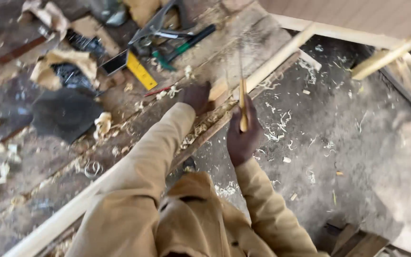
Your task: Measuring, sawing, hammering, and applying glue to wooden beams for furniture construction.
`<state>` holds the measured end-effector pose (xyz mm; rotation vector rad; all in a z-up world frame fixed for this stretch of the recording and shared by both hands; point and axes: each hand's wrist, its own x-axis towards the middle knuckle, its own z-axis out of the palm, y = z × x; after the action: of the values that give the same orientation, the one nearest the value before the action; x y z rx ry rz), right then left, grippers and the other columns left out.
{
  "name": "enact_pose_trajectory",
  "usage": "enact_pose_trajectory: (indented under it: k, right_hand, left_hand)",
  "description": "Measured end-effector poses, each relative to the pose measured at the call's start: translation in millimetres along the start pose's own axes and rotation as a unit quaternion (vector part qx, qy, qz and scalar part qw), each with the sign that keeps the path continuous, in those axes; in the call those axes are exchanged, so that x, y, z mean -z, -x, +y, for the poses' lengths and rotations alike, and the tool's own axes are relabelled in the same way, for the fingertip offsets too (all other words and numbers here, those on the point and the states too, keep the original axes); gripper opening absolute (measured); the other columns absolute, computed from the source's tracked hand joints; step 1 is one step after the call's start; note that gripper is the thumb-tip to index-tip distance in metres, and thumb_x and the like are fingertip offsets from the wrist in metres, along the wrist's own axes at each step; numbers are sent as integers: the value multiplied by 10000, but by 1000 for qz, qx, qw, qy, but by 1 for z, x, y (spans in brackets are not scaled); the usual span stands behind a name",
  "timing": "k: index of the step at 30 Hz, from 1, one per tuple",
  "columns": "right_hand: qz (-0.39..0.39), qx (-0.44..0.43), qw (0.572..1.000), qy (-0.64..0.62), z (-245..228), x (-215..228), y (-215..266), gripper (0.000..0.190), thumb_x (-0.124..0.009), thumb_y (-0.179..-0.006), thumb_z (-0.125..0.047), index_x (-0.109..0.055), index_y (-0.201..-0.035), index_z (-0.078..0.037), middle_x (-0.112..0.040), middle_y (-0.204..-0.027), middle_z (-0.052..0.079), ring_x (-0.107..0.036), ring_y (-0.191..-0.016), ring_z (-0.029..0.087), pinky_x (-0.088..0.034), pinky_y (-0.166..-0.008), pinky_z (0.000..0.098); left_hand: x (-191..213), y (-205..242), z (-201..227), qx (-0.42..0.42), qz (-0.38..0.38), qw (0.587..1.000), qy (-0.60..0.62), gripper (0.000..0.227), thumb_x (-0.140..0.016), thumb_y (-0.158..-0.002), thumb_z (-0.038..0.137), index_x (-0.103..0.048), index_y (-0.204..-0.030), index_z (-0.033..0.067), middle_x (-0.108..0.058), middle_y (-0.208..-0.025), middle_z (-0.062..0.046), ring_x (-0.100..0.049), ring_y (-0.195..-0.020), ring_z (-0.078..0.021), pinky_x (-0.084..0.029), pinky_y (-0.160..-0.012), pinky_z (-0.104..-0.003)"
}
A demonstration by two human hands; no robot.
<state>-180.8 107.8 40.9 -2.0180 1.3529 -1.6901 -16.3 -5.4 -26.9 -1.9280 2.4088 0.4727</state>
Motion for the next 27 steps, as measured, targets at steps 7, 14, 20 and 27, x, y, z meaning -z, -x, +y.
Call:
enact_pose_trajectory:
  k: [7, 14, 20, 27]
  right_hand:
    - [-215, -36, 971, 93, -31, -120, -39, 583, -644, -970, -190, -448, -1514, -119, -667, -1141, 190, -691, -780, 264, -629, -638, 401]
    - [-279, 160, 941, -110, 1, -150, -63, 478, -601, -1044, -88, -485, -1501, -164, -686, -1163, 120, -672, -952, 193, -634, -787, 340]
    - [-217, -139, 966, -32, 196, -60, -72, 222, -589, -1019, -11, -696, -1204, -72, -731, -821, 36, -666, -573, 113, -560, -530, 267]
    - [-293, -398, 855, 155, 304, 1, -115, 559, -570, -1143, -422, -722, -979, 89, -695, -727, 152, -625, -540, 191, -567, -553, 337]
  left_hand:
    - [-36, 6, 51, 274, 401, 871, 71, 260, -473, -1204, 237, -602, -1284, 26, -646, -1530, -116, -709, -917, -390, -600, -749, -463]
    - [-39, 113, 15, 198, 325, 908, 173, 583, -710, -937, 497, -584, -1302, 59, -622, -1182, -161, -596, -1095, -359, -469, -969, -522]
    - [-69, 287, -21, 374, 339, 862, -52, 724, -842, -759, 751, -682, -1165, 173, -580, -1174, -117, -534, -1134, -330, -401, -1026, -510]
    - [-79, 309, -44, 354, 341, 870, -40, 645, -888, -686, 672, -708, -1084, 197, -611, -1200, -45, -537, -1211, -278, -426, -1163, -490]
